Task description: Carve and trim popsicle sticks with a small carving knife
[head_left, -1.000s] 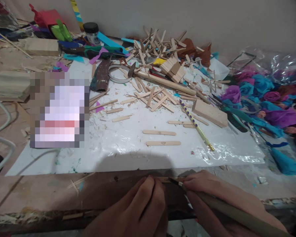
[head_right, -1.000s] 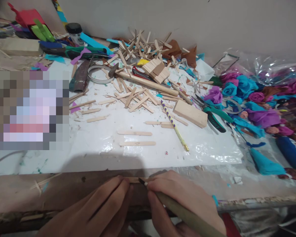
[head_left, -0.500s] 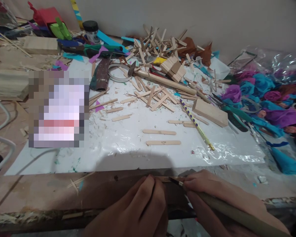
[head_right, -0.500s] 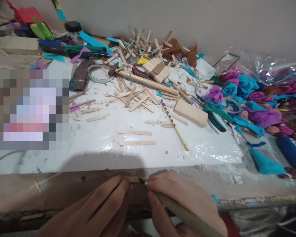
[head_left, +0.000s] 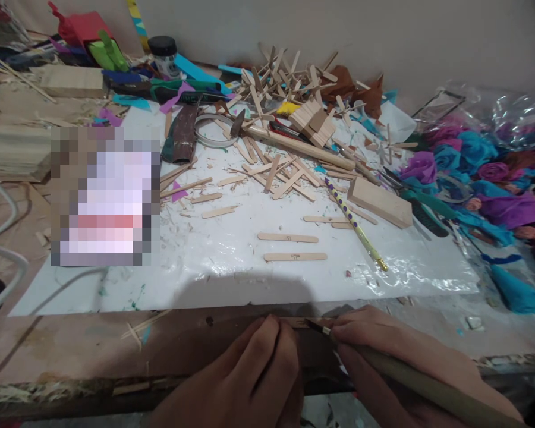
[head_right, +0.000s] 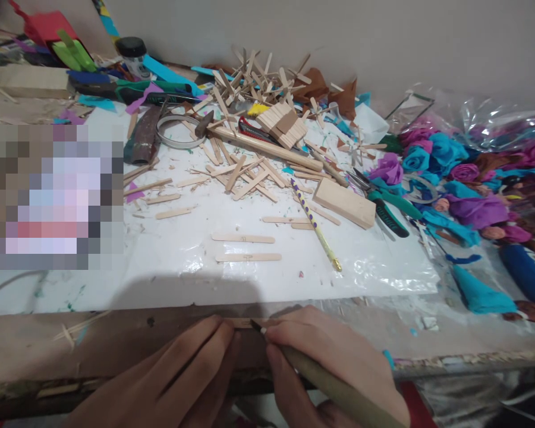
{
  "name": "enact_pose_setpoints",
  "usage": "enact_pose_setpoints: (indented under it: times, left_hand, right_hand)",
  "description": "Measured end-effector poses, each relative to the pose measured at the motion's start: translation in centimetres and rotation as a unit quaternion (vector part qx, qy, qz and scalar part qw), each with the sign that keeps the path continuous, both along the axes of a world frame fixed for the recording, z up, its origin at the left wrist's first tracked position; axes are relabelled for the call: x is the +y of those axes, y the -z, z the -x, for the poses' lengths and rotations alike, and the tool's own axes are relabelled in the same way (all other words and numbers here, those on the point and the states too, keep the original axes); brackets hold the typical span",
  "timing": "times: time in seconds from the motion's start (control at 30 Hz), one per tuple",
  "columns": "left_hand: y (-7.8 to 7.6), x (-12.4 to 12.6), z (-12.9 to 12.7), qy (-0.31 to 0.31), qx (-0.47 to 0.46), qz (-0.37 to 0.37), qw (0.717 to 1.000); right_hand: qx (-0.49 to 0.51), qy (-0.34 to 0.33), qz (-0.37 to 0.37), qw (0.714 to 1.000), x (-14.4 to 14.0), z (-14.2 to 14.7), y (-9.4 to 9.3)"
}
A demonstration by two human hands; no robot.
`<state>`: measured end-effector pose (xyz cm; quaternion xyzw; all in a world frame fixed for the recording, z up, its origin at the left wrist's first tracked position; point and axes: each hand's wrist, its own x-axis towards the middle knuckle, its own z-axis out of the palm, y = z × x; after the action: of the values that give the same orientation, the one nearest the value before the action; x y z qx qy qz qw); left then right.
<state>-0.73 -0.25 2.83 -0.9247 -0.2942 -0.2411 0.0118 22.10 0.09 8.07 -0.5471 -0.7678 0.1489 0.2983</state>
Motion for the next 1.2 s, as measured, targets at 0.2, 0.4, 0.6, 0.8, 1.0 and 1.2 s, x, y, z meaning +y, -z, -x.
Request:
enact_pose_setpoints:
  times: [0.2, 0.4, 0.6, 0.8, 1.0, 1.2]
  left_hand:
    - [0.1, -0.1, 0.1, 0.005, 0.004, -0.002, 1.000]
    - [0.1, -0.2, 0.0, 0.002, 0.010, 0.000, 1.000]
    - [0.3, -0.3, 0.0, 0.005, 0.013, -0.001, 1.000]
    - [0.1, -0.2, 0.0, 0.004, 0.007, 0.004, 1.000]
    - [0.1, -0.2, 0.1, 0.005, 0.005, 0.000, 1.000]
    - [0.1, -0.1, 0.2, 0.012, 0.011, -0.003, 1.000]
  right_hand:
    - [0.003, -0.005, -0.018, 1.000, 0.4, 0.2, 0.0]
    - [0.022, 0.008, -0.033, 0.999, 0.2, 0.5, 0.1]
    - [-0.005, -0.007, 0.002, 1.000, -0.1, -0.2, 0.0]
    - [-0.025, -0.017, 0.010, 1.000, -0.5, -1.0, 0.3]
    - [-0.011, -0.014, -0.006, 1.000, -0.1, -0.5, 0.2]
    - [-0.021, -0.022, -0.007, 1.000, 0.1, -0.6, 0.1]
